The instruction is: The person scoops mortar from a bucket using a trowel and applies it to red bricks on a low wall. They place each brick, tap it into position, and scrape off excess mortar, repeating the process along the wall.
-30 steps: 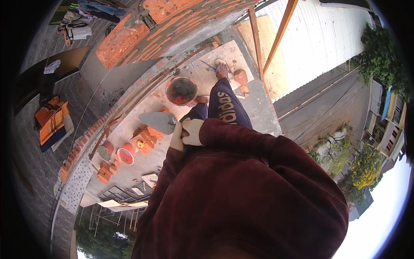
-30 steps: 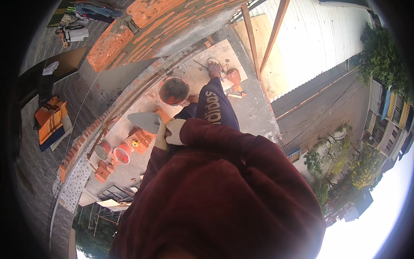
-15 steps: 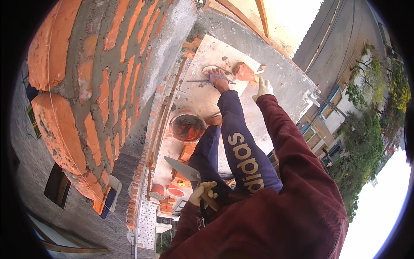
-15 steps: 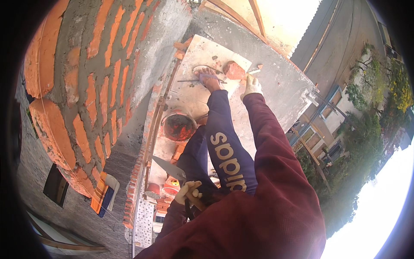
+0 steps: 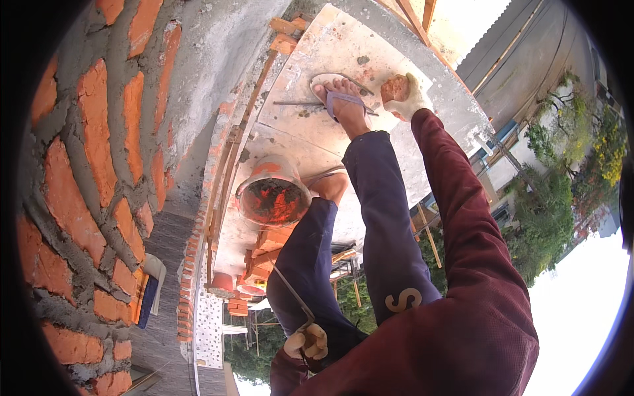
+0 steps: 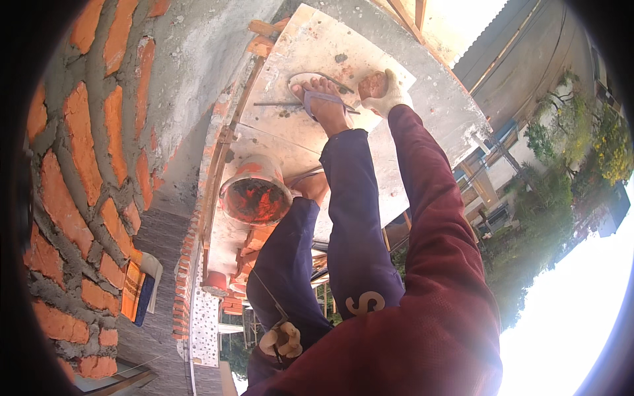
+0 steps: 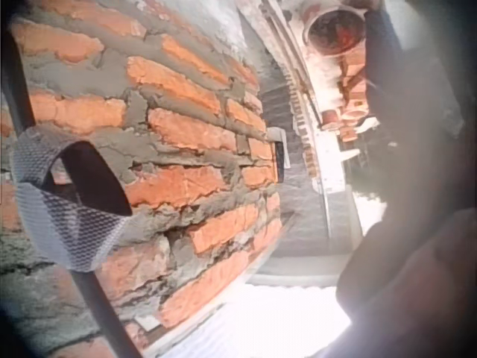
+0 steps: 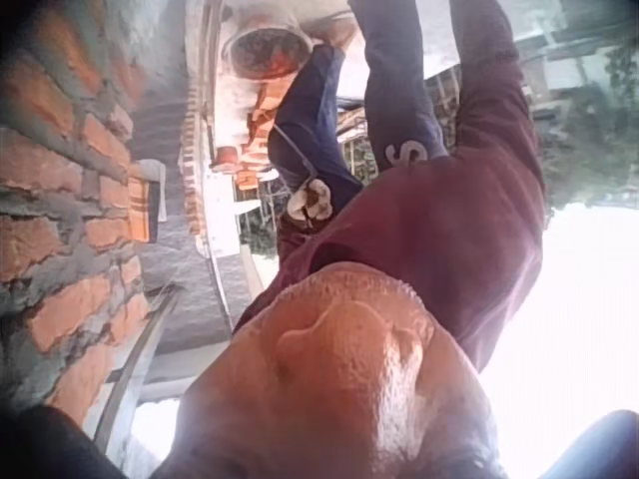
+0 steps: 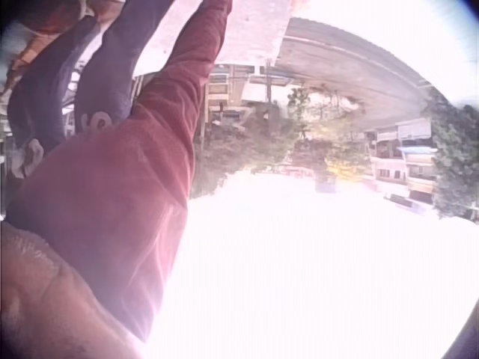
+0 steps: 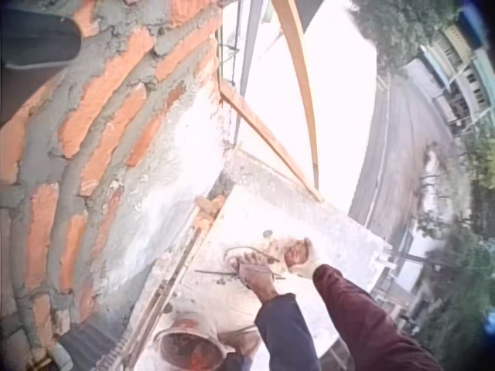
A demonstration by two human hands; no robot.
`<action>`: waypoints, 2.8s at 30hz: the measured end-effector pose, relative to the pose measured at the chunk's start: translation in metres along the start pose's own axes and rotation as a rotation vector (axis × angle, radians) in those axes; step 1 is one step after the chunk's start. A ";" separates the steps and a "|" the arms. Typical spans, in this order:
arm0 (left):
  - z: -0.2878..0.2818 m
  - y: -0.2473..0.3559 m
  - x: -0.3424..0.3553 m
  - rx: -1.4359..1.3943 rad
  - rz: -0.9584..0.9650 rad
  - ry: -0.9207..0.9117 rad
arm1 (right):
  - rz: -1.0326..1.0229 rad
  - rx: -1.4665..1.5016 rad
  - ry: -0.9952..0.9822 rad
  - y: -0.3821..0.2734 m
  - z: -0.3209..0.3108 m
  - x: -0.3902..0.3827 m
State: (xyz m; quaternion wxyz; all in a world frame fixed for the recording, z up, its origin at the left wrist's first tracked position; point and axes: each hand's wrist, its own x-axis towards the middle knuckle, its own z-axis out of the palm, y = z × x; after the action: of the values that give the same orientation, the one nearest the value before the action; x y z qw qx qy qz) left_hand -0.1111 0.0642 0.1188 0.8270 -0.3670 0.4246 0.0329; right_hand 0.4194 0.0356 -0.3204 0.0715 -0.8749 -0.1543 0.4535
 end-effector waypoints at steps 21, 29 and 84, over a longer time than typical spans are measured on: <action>0.229 -0.071 -0.197 1.204 1.125 -0.139 | -0.017 0.728 -1.380 -0.374 -0.203 -0.534; 0.197 -0.103 -0.221 0.727 1.324 -0.204 | -0.180 0.061 -1.735 -0.487 -0.180 -0.609; -0.037 -0.361 -0.092 -1.684 2.149 -0.760 | -2.187 -0.658 -1.957 -0.342 -0.024 -0.933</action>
State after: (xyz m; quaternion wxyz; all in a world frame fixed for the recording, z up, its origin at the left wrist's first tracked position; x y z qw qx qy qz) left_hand -0.0630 -0.1988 0.3811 -0.0011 -0.2148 0.1014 0.9714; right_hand -0.1359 0.0455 0.5037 0.0426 0.3325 -0.7905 0.5127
